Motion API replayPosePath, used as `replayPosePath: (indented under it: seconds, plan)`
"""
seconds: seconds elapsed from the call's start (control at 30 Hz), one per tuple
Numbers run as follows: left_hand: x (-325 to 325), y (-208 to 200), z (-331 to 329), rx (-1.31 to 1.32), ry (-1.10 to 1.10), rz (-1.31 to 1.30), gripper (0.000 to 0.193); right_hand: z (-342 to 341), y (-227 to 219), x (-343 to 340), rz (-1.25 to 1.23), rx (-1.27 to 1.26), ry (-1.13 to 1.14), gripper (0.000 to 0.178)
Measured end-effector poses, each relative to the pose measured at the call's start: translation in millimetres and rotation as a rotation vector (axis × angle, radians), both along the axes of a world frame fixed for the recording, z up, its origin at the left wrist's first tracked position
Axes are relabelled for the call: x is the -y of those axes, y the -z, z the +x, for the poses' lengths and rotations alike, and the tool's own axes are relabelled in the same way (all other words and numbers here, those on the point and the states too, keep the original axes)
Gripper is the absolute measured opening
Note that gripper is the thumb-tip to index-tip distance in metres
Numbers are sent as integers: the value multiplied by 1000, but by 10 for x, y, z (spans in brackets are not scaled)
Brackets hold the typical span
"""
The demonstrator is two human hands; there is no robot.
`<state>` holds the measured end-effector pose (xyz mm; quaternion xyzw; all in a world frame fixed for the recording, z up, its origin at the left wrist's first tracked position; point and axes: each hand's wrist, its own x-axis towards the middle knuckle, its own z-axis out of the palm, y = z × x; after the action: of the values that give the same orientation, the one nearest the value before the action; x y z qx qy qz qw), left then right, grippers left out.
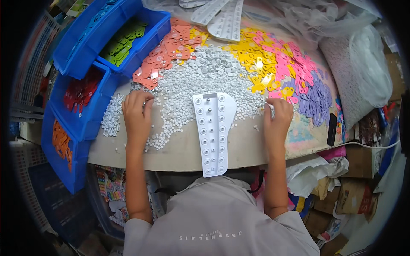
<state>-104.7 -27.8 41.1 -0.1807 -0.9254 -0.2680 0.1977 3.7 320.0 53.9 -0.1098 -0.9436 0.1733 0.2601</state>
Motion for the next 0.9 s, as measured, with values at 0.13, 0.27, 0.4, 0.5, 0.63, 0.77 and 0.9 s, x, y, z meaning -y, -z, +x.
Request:
replayPosePath:
  seconds: [0.13, 0.27, 0.4, 0.5, 0.63, 0.77, 0.9]
  plan:
    - [-172, -124, 144, 196, 95, 338, 11, 10, 48, -177, 48, 82, 28, 22]
    - [-437, -245, 384, 377, 156, 542, 28, -69, 72, -143, 61, 81, -30, 19]
    - [-550, -144, 481, 478, 312, 580, 29, -95, 129, -144, 115, 157, -49, 18]
    - [-730, -128, 508, 485, 318, 674, 24, -107, 141, -159, 127, 147, -75, 16]
    - [-872, -86, 462, 526, 311, 607, 17, -135, 178, -168, 113, 170, -55, 15]
    - [-963, 22, 451, 547, 269, 591, 13, -102, 192, -131, 59, 41, 41, 12]
    - [-975, 51, 451, 373, 291, 409, 12, -30, -6, 3, 98, -24, 12, 9]
